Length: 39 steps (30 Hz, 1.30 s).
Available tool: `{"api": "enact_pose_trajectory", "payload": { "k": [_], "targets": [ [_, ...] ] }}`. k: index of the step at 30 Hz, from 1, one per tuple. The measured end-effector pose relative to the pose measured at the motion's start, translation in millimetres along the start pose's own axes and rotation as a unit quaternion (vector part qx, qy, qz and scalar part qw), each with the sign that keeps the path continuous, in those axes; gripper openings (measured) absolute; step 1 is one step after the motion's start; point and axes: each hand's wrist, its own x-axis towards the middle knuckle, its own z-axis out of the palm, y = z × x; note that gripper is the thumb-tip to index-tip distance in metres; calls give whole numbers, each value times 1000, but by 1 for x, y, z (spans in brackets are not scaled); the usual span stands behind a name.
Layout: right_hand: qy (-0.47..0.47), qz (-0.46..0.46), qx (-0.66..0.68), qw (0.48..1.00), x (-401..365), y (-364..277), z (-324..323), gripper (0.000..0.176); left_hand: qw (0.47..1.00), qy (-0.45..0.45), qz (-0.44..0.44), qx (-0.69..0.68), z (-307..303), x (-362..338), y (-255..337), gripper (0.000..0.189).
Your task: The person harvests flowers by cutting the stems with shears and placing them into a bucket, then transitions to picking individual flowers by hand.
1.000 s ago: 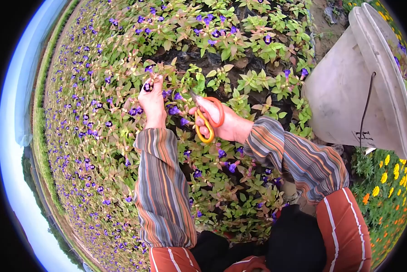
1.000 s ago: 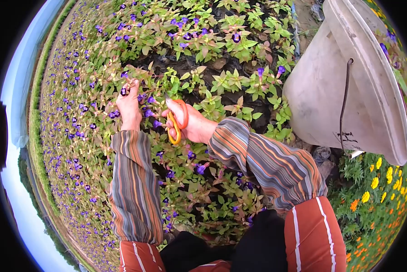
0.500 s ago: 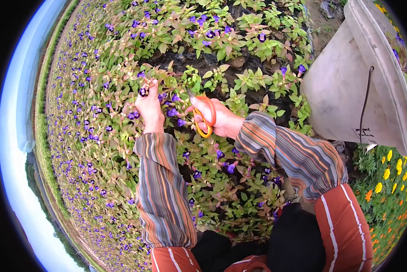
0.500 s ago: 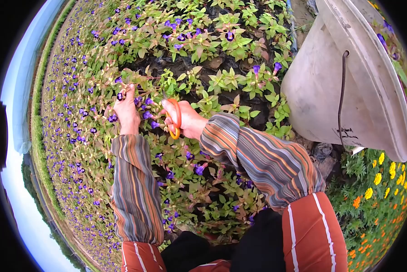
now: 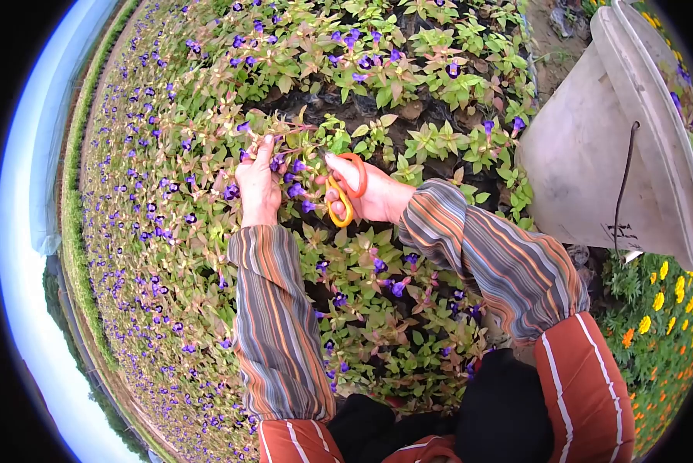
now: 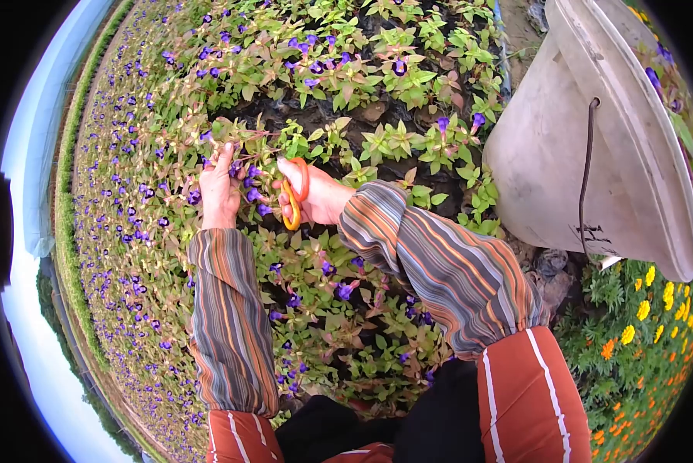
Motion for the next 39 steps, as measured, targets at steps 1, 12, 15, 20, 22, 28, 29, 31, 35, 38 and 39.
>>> {"api": "enact_pose_trajectory", "payload": {
  "k": [1,12,15,20,22,28,29,31,35,38,39],
  "targets": [
    [1,-3,-2,1000,1,0,0,46,1000,2,2,-13,3,-1,1,10],
    [7,-84,2,996,3,2,-6,44,997,26,14,-75,-7,10,-4,10],
    [-2,-38,64,997,-5,-9,1,45,995,51,4,-87,-15,14,-5,14],
    [-28,-7,113,993,9,-20,-4,42,998,-9,-25,-55,-13,9,7,26],
    [-15,-15,112,994,13,-23,-5,40,997,-42,-56,-39,-14,13,9,28],
    [-9,-23,92,996,20,-26,-7,41,993,-36,-56,97,16,24,16,24],
    [-5,-27,88,996,21,-26,-7,42,991,-41,-56,117,22,24,18,24],
    [9,-44,79,996,20,-26,-8,44,990,-36,-36,132,31,28,15,23],
    [8,-52,75,996,21,-25,-11,42,994,-7,20,111,34,33,2,17],
    [10,-49,71,996,19,-24,-12,42,993,10,7,120,29,36,-4,18],
    [8,-49,71,996,19,-23,-12,42,988,27,18,151,27,36,-7,19]
  ]
}}
